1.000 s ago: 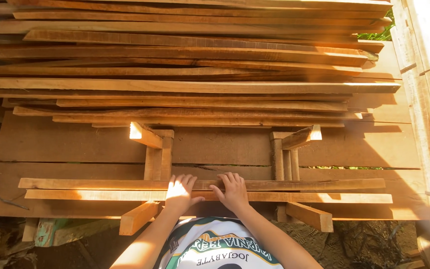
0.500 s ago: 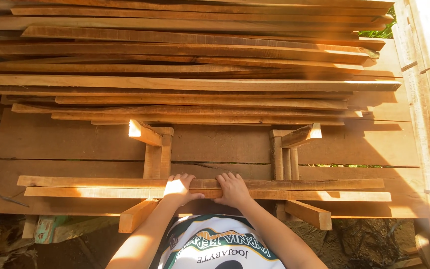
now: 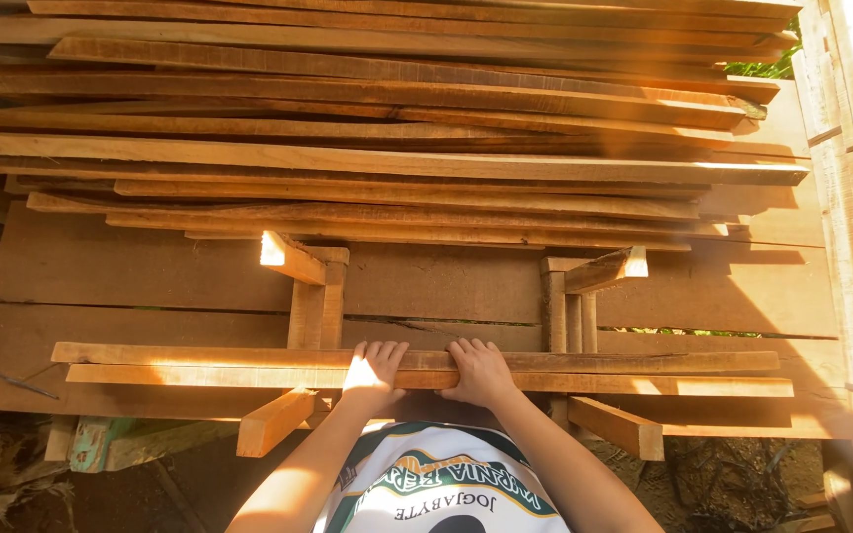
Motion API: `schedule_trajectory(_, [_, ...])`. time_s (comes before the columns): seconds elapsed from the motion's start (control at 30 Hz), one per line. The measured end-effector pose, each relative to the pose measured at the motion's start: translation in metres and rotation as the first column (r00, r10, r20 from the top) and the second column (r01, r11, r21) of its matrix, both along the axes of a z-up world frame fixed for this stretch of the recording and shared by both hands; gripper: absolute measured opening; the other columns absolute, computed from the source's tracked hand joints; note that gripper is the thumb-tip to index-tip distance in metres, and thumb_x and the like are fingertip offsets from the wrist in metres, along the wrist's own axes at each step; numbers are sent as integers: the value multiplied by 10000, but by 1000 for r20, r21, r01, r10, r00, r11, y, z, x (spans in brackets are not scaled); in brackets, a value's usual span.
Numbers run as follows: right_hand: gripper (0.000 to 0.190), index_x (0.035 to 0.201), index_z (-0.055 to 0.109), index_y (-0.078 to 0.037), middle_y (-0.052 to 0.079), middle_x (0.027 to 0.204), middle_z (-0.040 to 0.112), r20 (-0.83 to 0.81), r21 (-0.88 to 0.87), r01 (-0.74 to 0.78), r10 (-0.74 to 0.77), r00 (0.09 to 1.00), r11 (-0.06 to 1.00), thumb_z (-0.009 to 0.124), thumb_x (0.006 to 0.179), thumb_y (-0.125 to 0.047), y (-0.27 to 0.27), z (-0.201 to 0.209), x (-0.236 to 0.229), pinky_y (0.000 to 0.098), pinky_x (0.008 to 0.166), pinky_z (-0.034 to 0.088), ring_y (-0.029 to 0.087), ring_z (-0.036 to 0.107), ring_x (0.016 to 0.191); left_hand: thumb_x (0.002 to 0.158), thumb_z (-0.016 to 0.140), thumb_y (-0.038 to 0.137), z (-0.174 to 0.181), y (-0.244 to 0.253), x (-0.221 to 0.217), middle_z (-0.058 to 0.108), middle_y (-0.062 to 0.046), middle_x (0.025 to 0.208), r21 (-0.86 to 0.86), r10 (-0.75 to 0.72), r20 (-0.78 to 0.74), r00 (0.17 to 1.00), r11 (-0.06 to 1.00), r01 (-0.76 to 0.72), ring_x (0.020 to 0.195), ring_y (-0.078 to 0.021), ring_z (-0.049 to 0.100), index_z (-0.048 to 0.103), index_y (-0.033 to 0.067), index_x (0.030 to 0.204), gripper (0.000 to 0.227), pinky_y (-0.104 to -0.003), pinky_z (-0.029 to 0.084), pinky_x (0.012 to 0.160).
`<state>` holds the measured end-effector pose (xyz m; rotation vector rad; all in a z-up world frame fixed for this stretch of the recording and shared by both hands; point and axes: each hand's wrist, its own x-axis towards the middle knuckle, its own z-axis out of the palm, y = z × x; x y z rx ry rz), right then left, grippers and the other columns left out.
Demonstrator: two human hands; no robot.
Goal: The person is picking up wooden slats from a pile and arranging them into a wooden jig or frame on a workbench.
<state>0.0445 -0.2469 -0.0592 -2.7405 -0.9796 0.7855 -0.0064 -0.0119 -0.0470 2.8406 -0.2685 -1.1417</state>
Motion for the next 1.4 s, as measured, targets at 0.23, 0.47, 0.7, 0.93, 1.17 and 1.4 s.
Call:
schedule_trajectory(0.23, [816,1261,534,-206,27,1097,616,-27,-16,20,-20,999,1000,747,637,-687,3,7,-4,402,866,467,250,618,1072,811,738,590,-14,3,1,445,42,1388,51,-58,-33,998,997,59,1319,-175,444,259,280,1508,902,-411,317,1074])
schedule_trajectory(0.47, [797,1237,541,-219,2,1062,607,17,-6,25,-25,1000,1000,741,626,-691,2,1,-6,383,850,449,223,608,1051,821,754,547,7,4,-1,468,41,1400,41,-39,14,999,998,38,1343,-171,453,310,262,1491,852,-397,306,1115])
schedule_trajectory(0.7, [798,1238,547,-216,3,1059,609,20,5,35,-35,999,999,750,616,-674,1,0,-7,381,847,446,219,609,1046,801,785,514,13,11,0,518,33,1387,-110,-1,50,999,994,6,1321,-164,493,394,231,1492,844,-384,342,1109])
schedule_trajectory(0.93, [846,1347,488,-190,32,1167,575,-4,3,9,-9,1000,1000,737,681,-646,3,24,-6,397,955,415,243,564,1140,830,759,498,21,9,-3,463,27,1470,-94,12,48,999,996,-7,1402,-166,416,323,231,1547,880,-397,267,1162])
schedule_trajectory(1.17, [868,1391,536,-132,59,1319,601,190,273,38,-93,977,961,829,689,-551,-7,14,-15,461,1164,230,255,500,1229,741,833,434,-36,21,-30,498,-58,1468,-308,72,458,886,948,82,1396,-286,398,413,126,1506,925,-500,197,1215])
schedule_trajectory(1.4, [840,1463,466,-197,31,1421,527,148,207,158,-191,970,965,824,750,-462,17,26,40,585,1198,161,291,420,1351,799,775,307,-40,3,26,350,9,1617,-199,245,467,849,965,-169,1519,-296,242,350,245,1569,882,-579,102,1248])
